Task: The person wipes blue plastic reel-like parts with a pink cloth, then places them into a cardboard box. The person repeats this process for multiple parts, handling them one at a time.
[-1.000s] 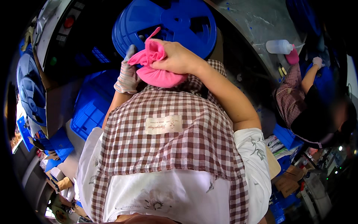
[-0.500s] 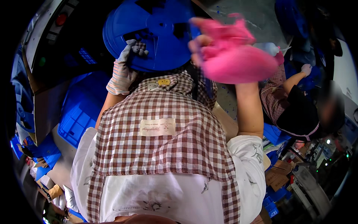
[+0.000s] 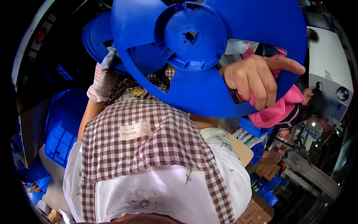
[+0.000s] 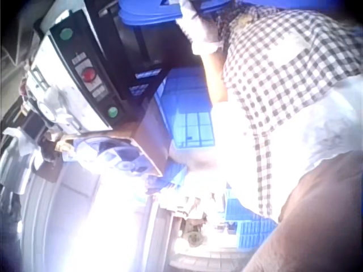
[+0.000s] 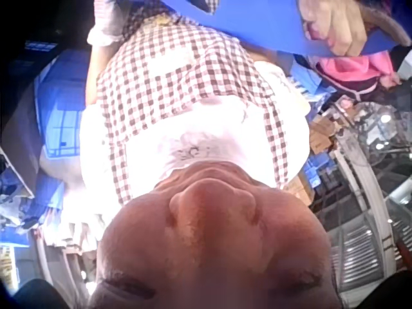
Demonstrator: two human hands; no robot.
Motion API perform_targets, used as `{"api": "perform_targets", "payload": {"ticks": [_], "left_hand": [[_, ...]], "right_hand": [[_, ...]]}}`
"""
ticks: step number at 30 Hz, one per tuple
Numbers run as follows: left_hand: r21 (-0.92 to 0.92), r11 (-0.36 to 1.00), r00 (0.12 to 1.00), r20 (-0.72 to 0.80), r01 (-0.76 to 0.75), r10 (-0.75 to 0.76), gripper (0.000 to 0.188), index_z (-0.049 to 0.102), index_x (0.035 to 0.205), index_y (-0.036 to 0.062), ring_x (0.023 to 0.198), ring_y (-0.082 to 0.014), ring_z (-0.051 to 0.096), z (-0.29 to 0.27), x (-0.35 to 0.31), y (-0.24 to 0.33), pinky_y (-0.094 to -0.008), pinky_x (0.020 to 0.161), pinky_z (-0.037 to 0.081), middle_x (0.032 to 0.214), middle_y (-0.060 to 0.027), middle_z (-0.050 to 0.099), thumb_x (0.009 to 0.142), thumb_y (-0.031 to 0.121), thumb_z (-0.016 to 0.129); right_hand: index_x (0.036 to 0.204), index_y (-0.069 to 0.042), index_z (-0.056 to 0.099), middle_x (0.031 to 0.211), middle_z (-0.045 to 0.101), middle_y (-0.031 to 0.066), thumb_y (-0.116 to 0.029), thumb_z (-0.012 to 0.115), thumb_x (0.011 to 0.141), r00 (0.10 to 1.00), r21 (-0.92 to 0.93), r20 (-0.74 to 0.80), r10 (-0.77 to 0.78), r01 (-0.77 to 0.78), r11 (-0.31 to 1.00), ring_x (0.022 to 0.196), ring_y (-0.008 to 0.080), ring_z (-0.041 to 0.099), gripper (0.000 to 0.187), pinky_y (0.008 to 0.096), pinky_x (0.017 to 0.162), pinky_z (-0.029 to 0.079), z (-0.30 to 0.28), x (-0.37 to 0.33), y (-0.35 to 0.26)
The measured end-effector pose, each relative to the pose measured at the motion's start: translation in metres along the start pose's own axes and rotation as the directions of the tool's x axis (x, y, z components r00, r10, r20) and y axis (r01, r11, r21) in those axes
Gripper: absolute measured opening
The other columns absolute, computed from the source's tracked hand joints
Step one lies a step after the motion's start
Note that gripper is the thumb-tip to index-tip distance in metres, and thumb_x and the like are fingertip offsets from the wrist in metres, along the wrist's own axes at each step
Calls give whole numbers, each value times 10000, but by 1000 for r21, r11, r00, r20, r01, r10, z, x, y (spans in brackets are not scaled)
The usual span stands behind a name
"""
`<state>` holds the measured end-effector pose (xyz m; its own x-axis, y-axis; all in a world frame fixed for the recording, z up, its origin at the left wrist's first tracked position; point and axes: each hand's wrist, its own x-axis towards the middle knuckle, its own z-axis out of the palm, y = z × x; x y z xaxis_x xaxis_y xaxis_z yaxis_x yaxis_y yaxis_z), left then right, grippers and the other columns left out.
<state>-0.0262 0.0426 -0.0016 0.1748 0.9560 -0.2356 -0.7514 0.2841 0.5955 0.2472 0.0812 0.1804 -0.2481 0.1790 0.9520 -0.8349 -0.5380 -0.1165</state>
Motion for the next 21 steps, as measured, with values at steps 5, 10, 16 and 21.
{"api": "perform_targets", "payload": {"ticks": [5,10,16,21], "left_hand": [[-6,1000,999,36,17,-17,320,541,1155,51,918,-217,646,11,-9,8,-406,851,545,1054,-151,652,923,253,628],[72,997,1000,28,0,-2,362,521,1212,19,909,-227,662,6,-12,11,-414,821,565,1086,-181,650,941,247,593],[23,999,999,34,-28,27,326,512,1208,-4,888,-220,647,4,-14,10,-384,827,547,1062,-185,651,949,188,560],[17,999,999,0,48,-48,316,499,1215,11,880,-206,628,-4,-27,19,-348,827,525,1031,-160,653,951,179,546]], "right_hand": [[1501,-10,103,663,627,92,28,500,895,990,-43,-37,-134,133,990,519,134,610,726,177,352,338,-5,1,17],[1501,-6,96,665,616,79,33,482,902,994,-14,-64,-90,89,996,519,137,608,714,187,352,379,-12,-7,12],[1497,8,105,630,612,68,-33,429,952,991,-86,-131,-32,21,996,512,142,608,636,203,363,376,-12,0,9],[1468,54,163,583,573,73,-212,444,991,821,-309,-422,384,-528,791,467,145,547,615,232,418,389,-11,24,-5]]}}
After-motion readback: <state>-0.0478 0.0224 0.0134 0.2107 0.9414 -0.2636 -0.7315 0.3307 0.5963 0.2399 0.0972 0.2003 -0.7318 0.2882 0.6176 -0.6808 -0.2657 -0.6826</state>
